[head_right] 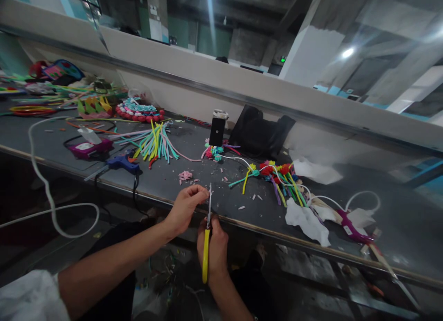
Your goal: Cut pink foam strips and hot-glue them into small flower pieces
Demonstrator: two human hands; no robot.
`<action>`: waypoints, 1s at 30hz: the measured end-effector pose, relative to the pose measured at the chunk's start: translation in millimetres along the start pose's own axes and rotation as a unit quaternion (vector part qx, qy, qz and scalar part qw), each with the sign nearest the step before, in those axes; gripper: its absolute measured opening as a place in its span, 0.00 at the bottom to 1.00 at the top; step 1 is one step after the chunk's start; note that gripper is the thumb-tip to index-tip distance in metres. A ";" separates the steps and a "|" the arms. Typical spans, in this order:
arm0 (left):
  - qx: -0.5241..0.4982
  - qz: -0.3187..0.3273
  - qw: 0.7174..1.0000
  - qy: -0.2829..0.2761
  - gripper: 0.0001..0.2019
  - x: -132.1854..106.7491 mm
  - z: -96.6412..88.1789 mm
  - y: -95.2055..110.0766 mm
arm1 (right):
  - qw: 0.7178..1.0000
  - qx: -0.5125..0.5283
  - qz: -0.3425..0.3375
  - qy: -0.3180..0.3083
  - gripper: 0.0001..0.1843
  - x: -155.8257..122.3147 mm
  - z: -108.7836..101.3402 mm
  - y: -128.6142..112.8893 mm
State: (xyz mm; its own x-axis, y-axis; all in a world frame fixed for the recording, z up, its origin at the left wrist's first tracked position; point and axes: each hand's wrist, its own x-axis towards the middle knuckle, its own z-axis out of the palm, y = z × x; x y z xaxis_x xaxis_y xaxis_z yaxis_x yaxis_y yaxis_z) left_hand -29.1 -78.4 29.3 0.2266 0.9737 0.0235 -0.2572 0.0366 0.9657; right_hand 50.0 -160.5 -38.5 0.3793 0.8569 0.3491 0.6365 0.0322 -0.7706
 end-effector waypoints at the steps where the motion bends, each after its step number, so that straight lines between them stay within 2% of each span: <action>1: -0.001 0.000 1.000 0.000 0.08 -0.1 0.0 0.2 | 1.000 0.001 0.001 -0.002 0.14 -0.3 0.2 0.0; 9: -0.013 -0.004 1.000 0.003 0.07 -0.8 0.8 -1.4 | 1.000 0.015 -0.008 -0.012 0.13 -1.4 3.4 0.3; 18: -0.008 0.000 1.000 0.008 0.07 0.6 0.2 -4.0 | 1.000 0.011 0.016 -0.009 0.16 -1.4 -0.3 -4.0; 25: -0.017 -0.007 1.000 -0.008 0.06 -1.1 1.9 -7.5 | 0.998 0.051 0.039 -0.011 0.16 -4.5 3.4 -3.4; 28: 0.011 0.015 1.000 -0.007 0.07 5.9 -3.8 -7.0 | 0.996 0.071 0.058 -0.003 0.17 -4.0 4.9 -2.6; 30: 0.059 0.055 0.997 -0.001 0.07 17.6 -14.8 -3.8 | 0.992 0.102 0.079 -0.006 0.18 -4.1 4.0 -2.3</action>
State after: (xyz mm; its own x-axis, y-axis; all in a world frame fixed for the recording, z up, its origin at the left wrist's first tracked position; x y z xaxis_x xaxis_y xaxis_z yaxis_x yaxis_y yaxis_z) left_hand -38.0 -58.1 22.2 0.2062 0.9697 0.1309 -0.1674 -0.0968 0.9811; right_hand 44.4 -162.0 -40.3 0.4545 0.8657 0.2098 0.4196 -0.0003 -0.9077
